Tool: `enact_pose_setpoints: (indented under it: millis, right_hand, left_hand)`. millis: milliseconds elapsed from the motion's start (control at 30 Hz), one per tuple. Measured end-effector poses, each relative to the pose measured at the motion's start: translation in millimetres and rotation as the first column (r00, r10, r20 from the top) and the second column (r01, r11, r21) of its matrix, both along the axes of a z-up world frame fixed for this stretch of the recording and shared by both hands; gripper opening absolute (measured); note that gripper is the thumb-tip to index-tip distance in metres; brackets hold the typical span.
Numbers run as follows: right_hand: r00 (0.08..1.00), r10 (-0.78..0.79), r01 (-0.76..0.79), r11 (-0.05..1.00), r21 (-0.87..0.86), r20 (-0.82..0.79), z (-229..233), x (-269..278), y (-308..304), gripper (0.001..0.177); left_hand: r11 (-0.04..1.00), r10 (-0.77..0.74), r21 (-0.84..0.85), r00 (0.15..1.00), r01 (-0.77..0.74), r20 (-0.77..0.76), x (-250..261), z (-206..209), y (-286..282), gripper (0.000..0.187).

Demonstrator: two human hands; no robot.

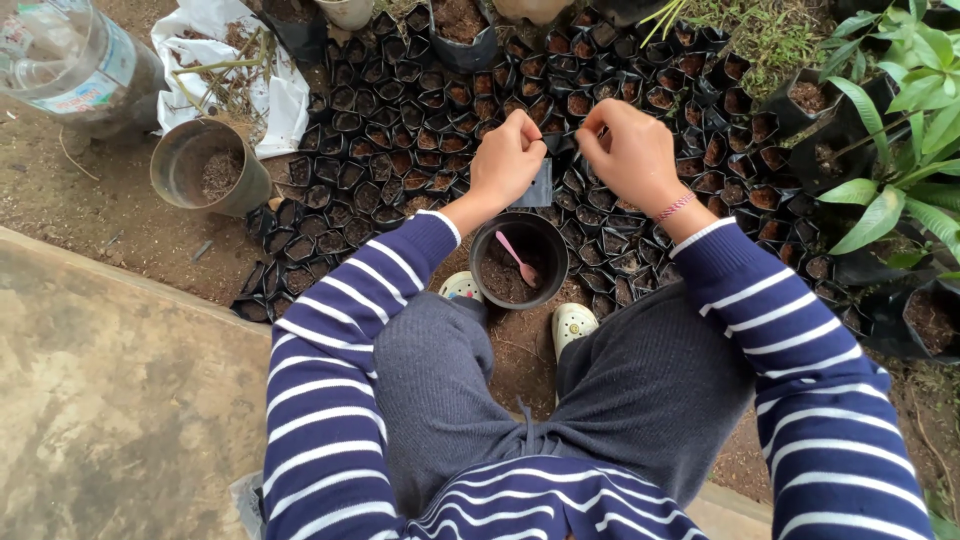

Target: Unfolding black plastic polybags and filling them with soil using a small spoon

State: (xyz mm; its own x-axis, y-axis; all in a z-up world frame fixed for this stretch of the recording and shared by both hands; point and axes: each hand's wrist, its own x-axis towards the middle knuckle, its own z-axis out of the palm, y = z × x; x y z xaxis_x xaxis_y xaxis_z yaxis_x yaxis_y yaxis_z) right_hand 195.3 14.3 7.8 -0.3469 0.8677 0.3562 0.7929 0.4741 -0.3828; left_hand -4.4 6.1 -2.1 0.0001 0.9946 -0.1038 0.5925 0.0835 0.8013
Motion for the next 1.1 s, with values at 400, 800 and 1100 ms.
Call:
enact_pose_setpoints:
  millis: [400,800,1100]
  right_hand:
    - [1.000,0.025,-0.025,0.976,-0.216,-0.004,-0.7,-9.9,-4.5,0.030]
    - [0.987,0.031,0.008,0.968,-0.249,0.155,-17.9,2.9,17.5,0.038]
    - [0.979,-0.090,0.136,0.957,-0.257,0.181,-17.1,6.4,22.1,0.023]
  left_hand:
    - [0.986,-0.129,0.112,0.989,0.120,0.070,-7.8,-24.1,4.9,0.013]
    - [0.895,-0.186,0.370,0.962,0.249,-0.198,-23.5,-9.9,-1.1,0.007]
    - [0.215,0.144,0.627,0.610,0.749,-0.779,-26.5,-21.4,7.6,0.003]
